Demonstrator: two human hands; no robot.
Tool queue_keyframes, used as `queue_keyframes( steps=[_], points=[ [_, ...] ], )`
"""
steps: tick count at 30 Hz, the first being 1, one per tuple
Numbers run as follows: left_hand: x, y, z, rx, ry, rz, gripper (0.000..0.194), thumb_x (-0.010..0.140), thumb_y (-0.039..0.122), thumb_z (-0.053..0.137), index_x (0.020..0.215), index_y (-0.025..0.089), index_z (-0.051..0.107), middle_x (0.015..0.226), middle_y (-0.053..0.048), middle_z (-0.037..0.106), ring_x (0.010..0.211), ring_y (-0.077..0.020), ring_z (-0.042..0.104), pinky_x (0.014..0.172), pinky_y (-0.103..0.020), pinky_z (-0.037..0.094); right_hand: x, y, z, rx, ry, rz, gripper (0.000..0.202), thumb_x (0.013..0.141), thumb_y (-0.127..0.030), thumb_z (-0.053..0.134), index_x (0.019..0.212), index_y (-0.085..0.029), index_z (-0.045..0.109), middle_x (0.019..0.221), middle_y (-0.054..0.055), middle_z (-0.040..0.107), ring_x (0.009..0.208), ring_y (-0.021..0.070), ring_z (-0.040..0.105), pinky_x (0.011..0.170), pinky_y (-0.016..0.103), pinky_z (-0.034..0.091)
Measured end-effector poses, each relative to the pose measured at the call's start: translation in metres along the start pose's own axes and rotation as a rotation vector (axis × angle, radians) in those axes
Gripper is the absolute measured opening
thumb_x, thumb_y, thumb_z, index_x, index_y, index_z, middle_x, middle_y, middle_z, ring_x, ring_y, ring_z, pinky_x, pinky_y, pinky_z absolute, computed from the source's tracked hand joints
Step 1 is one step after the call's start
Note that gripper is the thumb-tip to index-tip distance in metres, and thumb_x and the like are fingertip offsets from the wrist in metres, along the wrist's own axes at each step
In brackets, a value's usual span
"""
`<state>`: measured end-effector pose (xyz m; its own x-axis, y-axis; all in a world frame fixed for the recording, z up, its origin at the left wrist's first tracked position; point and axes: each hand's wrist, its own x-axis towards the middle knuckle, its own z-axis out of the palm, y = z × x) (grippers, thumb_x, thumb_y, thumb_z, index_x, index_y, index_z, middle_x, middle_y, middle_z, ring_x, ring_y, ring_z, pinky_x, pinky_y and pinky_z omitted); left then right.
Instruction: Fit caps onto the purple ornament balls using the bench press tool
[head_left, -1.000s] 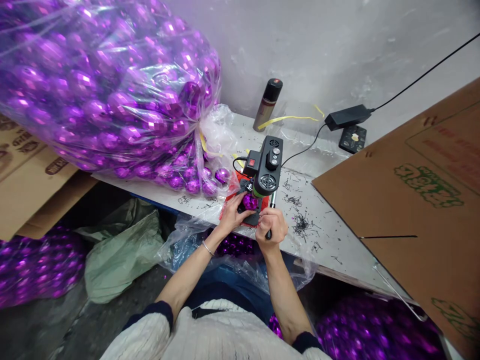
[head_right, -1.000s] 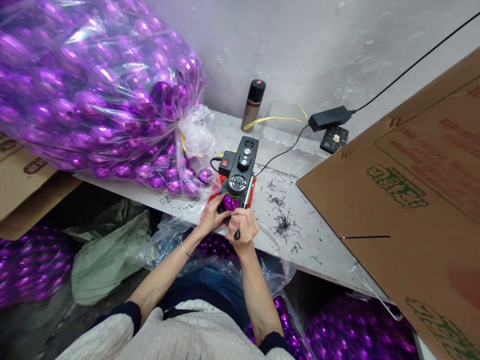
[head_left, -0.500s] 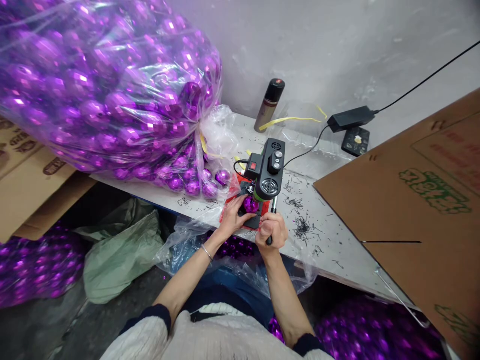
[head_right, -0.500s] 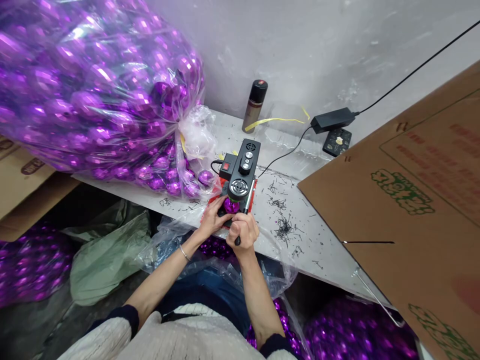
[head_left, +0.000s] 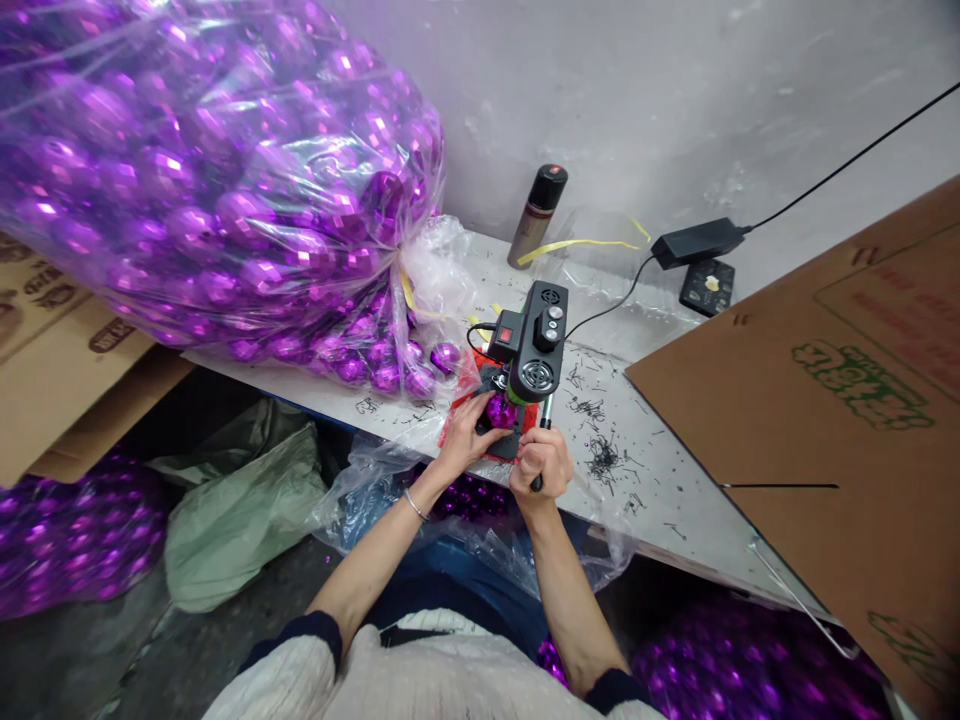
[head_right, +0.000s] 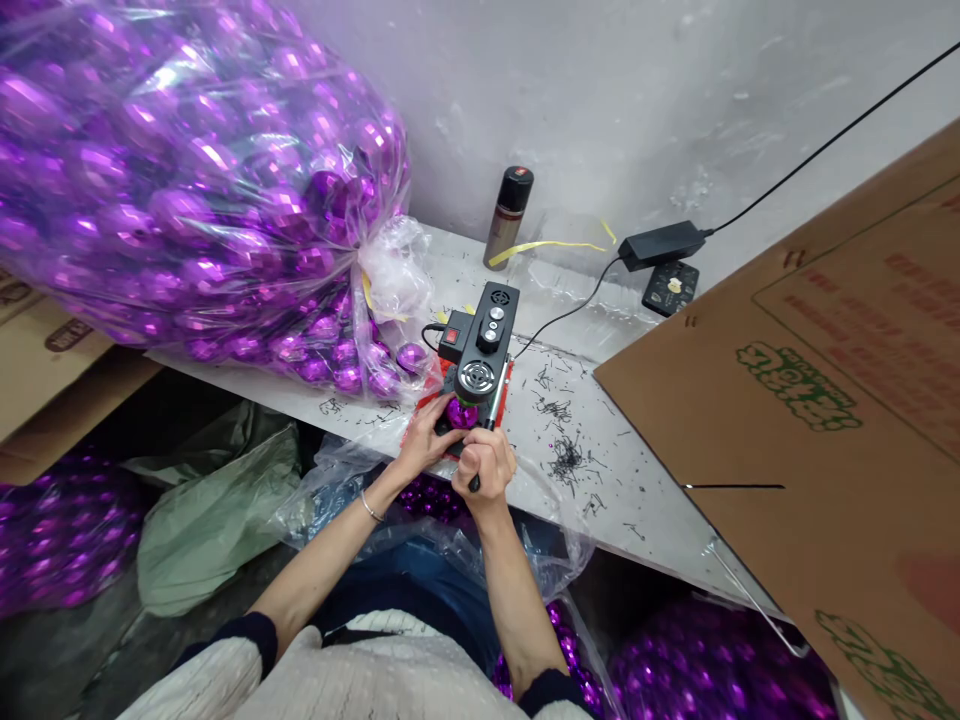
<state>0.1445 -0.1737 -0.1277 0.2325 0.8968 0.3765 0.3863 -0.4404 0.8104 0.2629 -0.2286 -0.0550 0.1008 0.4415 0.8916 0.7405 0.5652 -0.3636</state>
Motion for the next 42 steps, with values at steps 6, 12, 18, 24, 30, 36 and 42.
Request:
queue_keyframes(
  steps=[6, 12, 18, 24, 30, 36, 42],
  points=[
    [0.001, -0.002, 0.0, -0.014, 0.0, 0.023, 0.059, 0.086, 0.04, 0.072, 0.137, 0.018, 0.053, 0.131, -0.016, 0.065, 0.123, -0.0289, 0.062, 0.105, -0.049, 0.049, 0.0, 0.0, 0.002, 0.012, 0.009, 0.012, 0.021, 0.097, -0.019, 0.037, 0.078, -0.023, 0.047, 0.072, 0.001, 0.056, 0.064, 0.0133, 0.055, 0.063, 0.029, 0.045],
    [0.001, -0.003, 0.0, -0.005, 0.016, 0.029, 0.061, 0.084, 0.042, 0.074, 0.135, 0.016, 0.055, 0.13, -0.017, 0.066, 0.121, -0.0289, 0.063, 0.104, -0.048, 0.051, -0.002, 0.004, 0.006, 0.006, 0.012, -0.079, 0.021, 0.094, -0.016, 0.039, 0.076, -0.022, 0.048, 0.072, 0.001, 0.057, 0.064, 0.0134, 0.052, 0.062, 0.029, 0.044],
    [0.007, -0.001, 0.0, 0.002, 0.019, 0.028, 0.062, 0.082, 0.04, 0.076, 0.136, 0.018, 0.054, 0.129, -0.016, 0.066, 0.121, -0.0293, 0.063, 0.104, -0.05, 0.051, 0.027, -0.009, -0.002, -0.002, 0.017, 0.026, 0.024, 0.094, -0.014, 0.04, 0.073, -0.022, 0.048, 0.068, 0.0, 0.055, 0.064, 0.0126, 0.053, 0.061, 0.027, 0.042],
    [-0.044, 0.012, -0.016, 0.11, 0.036, 0.167, 0.074, 0.08, 0.049, 0.076, 0.142, 0.02, 0.048, 0.132, -0.017, 0.064, 0.125, -0.0316, 0.061, 0.106, -0.051, 0.05, 0.061, -0.027, -0.016, 0.011, -0.035, 0.15, 0.027, 0.095, -0.015, 0.043, 0.07, -0.021, 0.05, 0.064, -0.002, 0.052, 0.061, 0.0109, 0.05, 0.061, 0.027, 0.039],
    [-0.127, 0.0, -0.02, 0.267, -0.13, 0.183, 0.064, 0.079, 0.056, 0.074, 0.131, 0.023, 0.058, 0.122, -0.013, 0.067, 0.108, -0.028, 0.071, 0.089, -0.038, 0.062, 0.042, -0.022, -0.009, 0.027, -0.014, 0.07, 0.023, 0.093, -0.009, 0.044, 0.075, -0.021, 0.051, 0.068, 0.0, 0.055, 0.066, 0.0122, 0.054, 0.063, 0.026, 0.042],
    [-0.077, 0.005, -0.041, 0.204, 0.09, 0.166, 0.038, 0.091, 0.054, 0.06, 0.104, 0.019, 0.066, 0.088, -0.007, 0.071, 0.082, -0.0211, 0.072, 0.078, -0.032, 0.059, 0.037, -0.021, -0.007, 0.024, -0.015, 0.058, 0.024, 0.092, -0.007, 0.045, 0.074, -0.021, 0.049, 0.069, 0.0, 0.055, 0.067, 0.0121, 0.054, 0.063, 0.026, 0.043],
    [0.071, 0.017, -0.093, 0.679, 0.132, -0.161, 0.036, 0.1, 0.021, 0.038, 0.112, 0.008, 0.07, 0.118, -0.022, 0.068, 0.115, -0.0324, 0.061, 0.099, -0.046, 0.045, 0.035, -0.021, -0.006, 0.038, -0.003, 0.072, 0.024, 0.092, -0.007, 0.044, 0.073, -0.021, 0.049, 0.07, 0.0, 0.055, 0.067, 0.0118, 0.053, 0.064, 0.026, 0.043]
  ],
)
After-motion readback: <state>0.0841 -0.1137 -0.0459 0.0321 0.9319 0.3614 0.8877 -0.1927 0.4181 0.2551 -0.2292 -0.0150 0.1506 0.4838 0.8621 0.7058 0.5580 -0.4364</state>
